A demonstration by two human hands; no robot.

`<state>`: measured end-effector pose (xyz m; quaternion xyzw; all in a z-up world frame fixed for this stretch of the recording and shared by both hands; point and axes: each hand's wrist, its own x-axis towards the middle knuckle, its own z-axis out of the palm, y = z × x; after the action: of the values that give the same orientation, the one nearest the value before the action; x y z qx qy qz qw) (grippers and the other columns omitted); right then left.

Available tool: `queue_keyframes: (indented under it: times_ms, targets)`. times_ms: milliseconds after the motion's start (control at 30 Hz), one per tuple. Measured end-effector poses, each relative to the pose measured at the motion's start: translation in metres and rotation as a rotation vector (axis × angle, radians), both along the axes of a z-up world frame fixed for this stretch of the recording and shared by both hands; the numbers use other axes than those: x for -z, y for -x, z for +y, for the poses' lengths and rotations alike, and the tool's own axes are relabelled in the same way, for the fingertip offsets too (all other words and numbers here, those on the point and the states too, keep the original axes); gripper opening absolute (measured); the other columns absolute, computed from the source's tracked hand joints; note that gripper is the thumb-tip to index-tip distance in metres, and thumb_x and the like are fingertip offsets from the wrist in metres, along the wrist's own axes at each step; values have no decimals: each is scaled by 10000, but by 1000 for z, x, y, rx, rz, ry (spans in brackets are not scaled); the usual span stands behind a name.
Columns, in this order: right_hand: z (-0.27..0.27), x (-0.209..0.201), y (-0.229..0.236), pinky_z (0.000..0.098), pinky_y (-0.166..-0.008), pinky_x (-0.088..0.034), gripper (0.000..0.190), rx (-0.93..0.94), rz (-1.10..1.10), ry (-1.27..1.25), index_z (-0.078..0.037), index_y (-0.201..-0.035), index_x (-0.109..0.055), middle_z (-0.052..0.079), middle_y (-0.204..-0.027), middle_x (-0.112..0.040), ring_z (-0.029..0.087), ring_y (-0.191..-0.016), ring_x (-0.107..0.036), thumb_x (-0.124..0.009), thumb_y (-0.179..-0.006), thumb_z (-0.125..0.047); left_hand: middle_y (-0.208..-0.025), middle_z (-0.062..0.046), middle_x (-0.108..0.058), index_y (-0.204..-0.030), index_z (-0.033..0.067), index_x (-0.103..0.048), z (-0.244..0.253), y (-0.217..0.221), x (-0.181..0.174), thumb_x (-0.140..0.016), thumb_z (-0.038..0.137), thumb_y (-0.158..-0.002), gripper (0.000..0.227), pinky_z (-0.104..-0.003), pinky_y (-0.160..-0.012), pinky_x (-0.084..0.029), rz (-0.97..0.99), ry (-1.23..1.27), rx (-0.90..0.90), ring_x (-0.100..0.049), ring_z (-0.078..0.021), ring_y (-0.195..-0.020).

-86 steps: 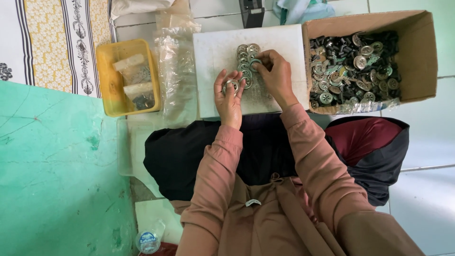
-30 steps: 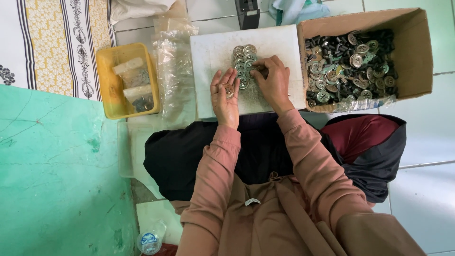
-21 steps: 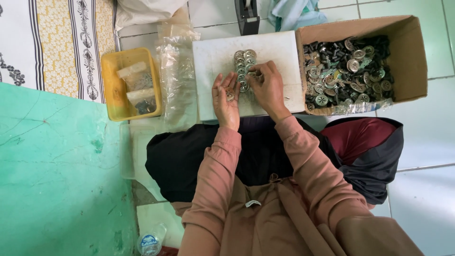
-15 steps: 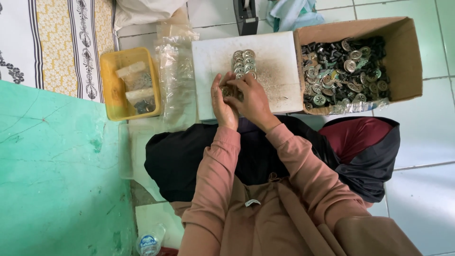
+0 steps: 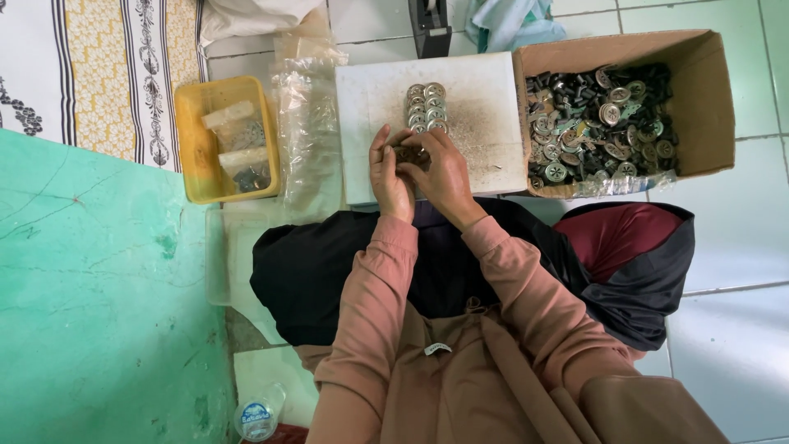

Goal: The person sorts metal buttons from a cardboard box, arranges them in rows on a white board, and then places them into a small plastic bag. The person seals the bag and places it into a yellow container.

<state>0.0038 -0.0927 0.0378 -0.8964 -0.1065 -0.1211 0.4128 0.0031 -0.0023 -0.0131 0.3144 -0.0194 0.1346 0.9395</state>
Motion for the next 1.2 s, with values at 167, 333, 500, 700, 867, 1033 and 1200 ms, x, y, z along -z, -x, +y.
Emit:
queue_keyframes:
  times_ms: [167,333,500,700,867,1033,1200]
  targets:
    - [0,-8,0,470,-718,-578,379,48,32,-90,-187,-1139,-684,77,-940,-621,397,-850,-707,-892,-824,-220,-1287,-251,-648,-1495,21,-465,1,0,2,-469,150,-1140,378,-506,-993,-570,20,4,7,-656,-345,-1192]
    - [-5,-13,-1,333,-662,-571,283,22,196,-391,-115,-1151,-684,88,-892,-765,224,-795,-743,-821,-904,-95,-1286,-222,-643,-1499,28,-471,4,0,9,-461,149,-1145,374,-507,-1024,-550,41,-71,3,-631,-332,-1221]
    - [-32,-17,-12,323,-719,-543,262,126,182,-461,-82,-1191,-648,109,-970,-766,208,-848,-710,-762,-960,-36,-1296,-207,-644,-1501,38,-470,4,3,2,-451,160,-1153,369,-467,-1054,-540,38,-85,-12,-620,-309,-1257]
    - [-52,-14,-12,355,-788,-507,235,168,152,-179,-106,-1133,-705,79,-905,-738,253,-869,-682,-821,-930,-132,-1276,-186,-655,-1486,50,-481,1,1,-3,-455,170,-1149,359,-436,-1082,-536,33,-42,-5,-633,-292,-1249]
    - [-50,-6,-13,348,-850,-391,220,153,83,14,-224,-1119,-736,-33,-900,-690,188,-932,-605,-838,-928,-267,-1276,-174,-660,-1485,51,-481,3,2,-5,-446,175,-1151,357,-427,-1085,-542,24,-59,-1,-639,-284,-1247]
    - [-51,-7,-14,387,-871,-384,207,140,86,121,-219,-1118,-745,11,-1010,-585,254,-973,-608,-813,-923,-226,-1280,-179,-662,-1489,52,-478,3,1,-3,-467,195,-1146,371,-414,-1094,-538,17,-42,1,-633,-291,-1266]
    - [-50,-4,-14,391,-871,-388,215,144,102,109,-213,-1132,-737,17,-1034,-545,257,-970,-621,-810,-930,-230,-1315,-199,-650,-1490,50,-478,3,3,-6,-454,195,-1150,370,-434,-1111,-521,4,-32,12,-601,-322,-1313]
